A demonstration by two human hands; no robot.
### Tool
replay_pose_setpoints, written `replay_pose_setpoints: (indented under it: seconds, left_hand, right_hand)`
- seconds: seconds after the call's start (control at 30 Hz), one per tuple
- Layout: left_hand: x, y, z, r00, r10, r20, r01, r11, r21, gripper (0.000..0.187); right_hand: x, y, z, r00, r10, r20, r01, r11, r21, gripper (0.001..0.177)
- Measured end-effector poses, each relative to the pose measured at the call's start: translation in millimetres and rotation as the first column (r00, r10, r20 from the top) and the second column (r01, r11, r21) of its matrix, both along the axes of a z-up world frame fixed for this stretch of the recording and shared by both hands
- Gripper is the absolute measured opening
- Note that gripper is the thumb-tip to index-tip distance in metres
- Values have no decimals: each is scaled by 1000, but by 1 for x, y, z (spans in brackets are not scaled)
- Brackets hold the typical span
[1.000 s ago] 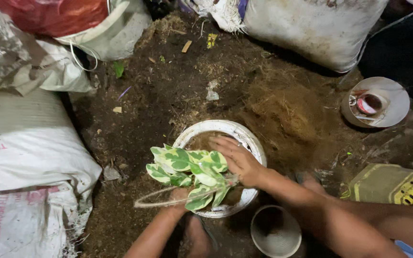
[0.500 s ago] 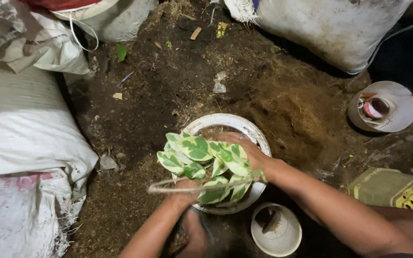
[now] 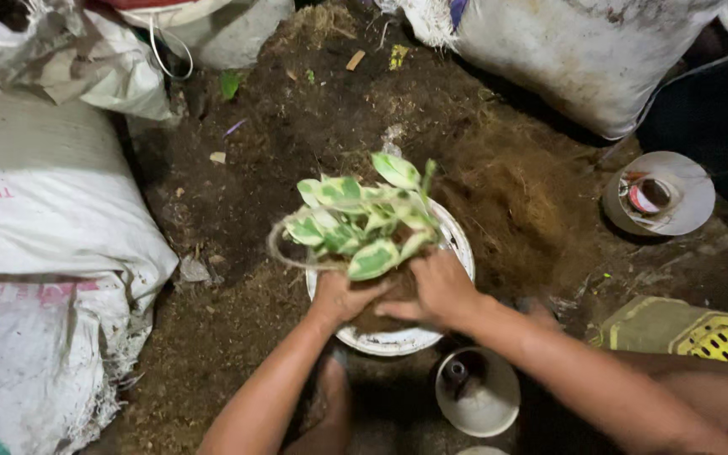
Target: The person wraps a variegated pothos plant with coconut coir, securing it around the base and leaves using their hands. They adjust the coir and the plant repeatedly to ensure it is tightly bound.
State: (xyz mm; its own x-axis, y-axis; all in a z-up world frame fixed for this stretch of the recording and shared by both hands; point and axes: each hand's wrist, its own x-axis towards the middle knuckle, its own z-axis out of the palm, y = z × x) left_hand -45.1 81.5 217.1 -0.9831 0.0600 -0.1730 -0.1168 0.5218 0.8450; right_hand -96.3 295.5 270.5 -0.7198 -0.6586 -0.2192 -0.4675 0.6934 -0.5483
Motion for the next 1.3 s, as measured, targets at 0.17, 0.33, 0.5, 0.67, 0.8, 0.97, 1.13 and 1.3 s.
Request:
replay_pose_setpoints:
  seconds: [0.17, 0.33, 0.5, 0.67, 0.8, 0.97, 1.13, 1.3]
  left_hand:
    - [-7, 7, 42, 977, 16, -212, 2, 996, 87, 57]
    - [5, 7, 28, 990, 9, -141, 8, 993, 119, 57]
    - [8, -5, 16, 978, -7, -206, 26, 996, 88, 54]
    - [-3, -13, 8, 985, -163, -48, 139, 936, -324, 46]
    - [-9, -8, 22, 981, 47, -187, -65, 994, -92, 71]
    - [1, -7, 71, 938, 302, -171, -250, 930, 271, 79]
    - [51, -40, 125, 873, 488, -6, -457, 822, 341, 55]
    - [120, -66, 162, 658, 667, -350, -567, 745, 352, 25]
  right_hand:
    - [-13, -14, 28, 833, 44, -551, -234, 931, -280, 102]
    - [3, -6, 26, 757, 140, -638, -254, 963, -90, 80]
    - [-4, -7, 27, 885, 75, -459, -217, 940, -265, 103]
    - [-11, 21, 28, 985, 172, 17, -169, 980, -109, 101]
    - [-36, 96, 20, 973, -216, -77, 160, 881, -446, 81]
    - [-60, 216, 15, 522, -744, 418, 755, 174, -633, 31]
    - [-10, 251, -20, 529, -654, 541, 812, 204, -547, 20]
    - [42, 238, -103, 692, -694, 197, 700, 581, -415, 11]
